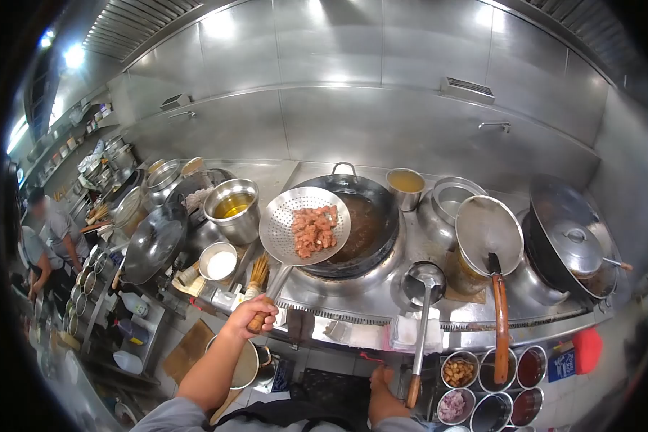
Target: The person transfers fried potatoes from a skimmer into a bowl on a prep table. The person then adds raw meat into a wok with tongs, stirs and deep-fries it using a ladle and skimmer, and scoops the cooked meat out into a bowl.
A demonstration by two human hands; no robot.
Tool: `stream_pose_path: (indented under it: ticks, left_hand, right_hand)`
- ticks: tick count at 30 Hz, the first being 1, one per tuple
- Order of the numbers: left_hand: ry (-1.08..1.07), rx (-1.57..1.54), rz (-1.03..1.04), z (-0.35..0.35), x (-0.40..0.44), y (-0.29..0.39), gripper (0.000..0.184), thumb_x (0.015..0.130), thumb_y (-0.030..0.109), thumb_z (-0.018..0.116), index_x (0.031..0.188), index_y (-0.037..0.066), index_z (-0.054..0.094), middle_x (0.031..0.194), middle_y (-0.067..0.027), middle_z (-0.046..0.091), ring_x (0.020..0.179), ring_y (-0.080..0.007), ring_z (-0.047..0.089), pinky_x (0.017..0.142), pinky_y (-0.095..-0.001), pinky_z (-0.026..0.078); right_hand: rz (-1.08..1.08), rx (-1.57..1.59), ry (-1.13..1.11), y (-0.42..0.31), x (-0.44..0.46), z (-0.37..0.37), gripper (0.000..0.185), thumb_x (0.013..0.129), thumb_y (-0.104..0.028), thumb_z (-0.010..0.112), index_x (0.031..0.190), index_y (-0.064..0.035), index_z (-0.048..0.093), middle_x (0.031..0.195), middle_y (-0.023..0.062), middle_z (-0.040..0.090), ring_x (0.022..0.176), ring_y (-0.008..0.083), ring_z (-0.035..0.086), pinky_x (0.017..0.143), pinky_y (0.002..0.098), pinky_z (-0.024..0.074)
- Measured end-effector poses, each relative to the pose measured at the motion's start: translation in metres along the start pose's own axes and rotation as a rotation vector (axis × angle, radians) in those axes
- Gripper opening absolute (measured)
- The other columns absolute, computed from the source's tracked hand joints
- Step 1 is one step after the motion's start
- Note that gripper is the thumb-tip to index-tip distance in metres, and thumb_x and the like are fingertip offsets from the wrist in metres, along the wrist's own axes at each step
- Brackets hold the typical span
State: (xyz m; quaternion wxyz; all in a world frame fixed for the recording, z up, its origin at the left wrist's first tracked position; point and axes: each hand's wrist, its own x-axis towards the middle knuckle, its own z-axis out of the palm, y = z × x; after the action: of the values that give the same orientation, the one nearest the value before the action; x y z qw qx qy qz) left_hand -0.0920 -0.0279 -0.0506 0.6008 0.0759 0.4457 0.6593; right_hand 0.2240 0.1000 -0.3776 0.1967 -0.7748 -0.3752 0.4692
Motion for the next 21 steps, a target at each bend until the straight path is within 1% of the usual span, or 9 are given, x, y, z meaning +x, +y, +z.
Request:
stream_pose_path:
  ticks: [4, 7, 9, 13, 15, 16, 18, 20, 21]
  left_hand:
    - [-0.011, -0.041, 0.012, -0.005, 0.001, -0.002, 0.040, 0.075, -0.004, 0.059, 0.105, 0.004, 0.034, 0.074, -0.0128, 0.053, 0.056, -0.0193, 0.051, 0.043, -0.0301, 0.039]
    - [-0.026, -0.076, 0.011, -0.004, 0.000, -0.001, 0.049, 0.075, -0.005, 0.059, 0.112, 0.003, 0.028, 0.074, -0.0143, 0.053, 0.056, -0.0206, 0.053, 0.044, -0.0312, 0.040]
    - [-0.047, -0.086, 0.006, -0.005, 0.000, -0.001, 0.050, 0.074, -0.005, 0.059, 0.112, 0.004, 0.027, 0.074, -0.0142, 0.053, 0.056, -0.0204, 0.053, 0.044, -0.0307, 0.040]
    - [-0.072, -0.104, 0.027, -0.012, 0.003, -0.007, 0.041, 0.075, -0.004, 0.060, 0.106, 0.004, 0.034, 0.074, -0.0129, 0.053, 0.057, -0.0192, 0.053, 0.043, -0.0289, 0.041]
    - [-0.083, -0.114, 0.035, -0.012, 0.003, -0.010, 0.041, 0.075, -0.003, 0.060, 0.106, 0.004, 0.035, 0.074, -0.0127, 0.053, 0.057, -0.0191, 0.053, 0.043, -0.0291, 0.041]
    - [-0.086, -0.111, 0.043, -0.012, 0.003, -0.011, 0.041, 0.075, -0.003, 0.060, 0.107, 0.004, 0.036, 0.074, -0.0124, 0.054, 0.057, -0.0191, 0.054, 0.043, -0.0294, 0.042]
    - [-0.088, -0.110, 0.037, -0.012, 0.004, -0.012, 0.046, 0.074, -0.004, 0.060, 0.109, 0.006, 0.032, 0.075, -0.0131, 0.054, 0.058, -0.0195, 0.054, 0.043, -0.0295, 0.041]
    - [-0.138, -0.110, 0.013, -0.017, 0.013, -0.014, 0.054, 0.072, -0.006, 0.060, 0.112, 0.008, 0.027, 0.076, -0.0132, 0.054, 0.057, -0.0194, 0.053, 0.042, -0.0291, 0.040]
    - [-0.144, -0.124, 0.007, -0.017, 0.015, -0.015, 0.054, 0.072, -0.006, 0.060, 0.112, 0.008, 0.027, 0.076, -0.0132, 0.054, 0.057, -0.0194, 0.053, 0.042, -0.0291, 0.040]
  right_hand:
    - [-0.018, 0.126, -0.036, 0.027, 0.003, -0.012, 0.033, 0.091, -0.033, 0.047, 0.087, -0.0029, 0.059, 0.067, 0.0131, 0.055, 0.048, 0.0242, 0.056, 0.031, 0.0362, 0.0412]
    - [0.025, 0.186, -0.208, 0.031, -0.016, -0.040, 0.033, 0.090, -0.036, 0.048, 0.090, -0.0041, 0.056, 0.071, 0.0129, 0.056, 0.055, 0.0231, 0.057, 0.039, 0.0368, 0.0459]
    - [0.214, 0.274, -0.378, 0.063, -0.007, -0.049, 0.032, 0.090, -0.038, 0.048, 0.092, -0.0066, 0.054, 0.075, 0.0112, 0.057, 0.067, 0.0243, 0.059, 0.054, 0.0412, 0.0505]
    - [0.250, 0.326, -0.503, 0.088, -0.031, -0.103, 0.042, 0.090, -0.051, 0.045, 0.086, -0.0100, 0.056, 0.080, 0.0112, 0.061, 0.078, 0.0274, 0.060, 0.072, 0.0462, 0.0480]
    - [0.366, 0.423, -0.583, 0.088, -0.038, -0.129, 0.047, 0.088, -0.054, 0.047, 0.105, -0.0112, 0.055, 0.089, 0.0127, 0.063, 0.076, 0.0310, 0.060, 0.074, 0.0466, 0.0495]
    - [0.359, 0.411, -0.574, 0.084, -0.040, -0.144, 0.047, 0.088, -0.054, 0.047, 0.105, -0.0112, 0.055, 0.089, 0.0127, 0.063, 0.076, 0.0310, 0.060, 0.074, 0.0466, 0.0495]
    - [0.305, 0.776, -0.781, 0.045, -0.058, -0.174, 0.064, 0.084, -0.068, 0.039, 0.113, -0.0141, 0.057, 0.090, 0.0140, 0.064, 0.080, 0.0293, 0.060, 0.069, 0.0403, 0.0491]
    - [0.180, 1.026, -0.913, -0.029, -0.100, -0.201, 0.063, 0.085, -0.067, 0.036, 0.116, -0.0156, 0.054, 0.089, 0.0137, 0.064, 0.078, 0.0274, 0.061, 0.066, 0.0369, 0.0493]
    - [0.071, 0.888, -0.868, -0.044, -0.087, -0.209, 0.052, 0.089, -0.060, 0.039, 0.115, -0.0167, 0.054, 0.083, 0.0105, 0.061, 0.067, 0.0232, 0.058, 0.058, 0.0332, 0.0474]
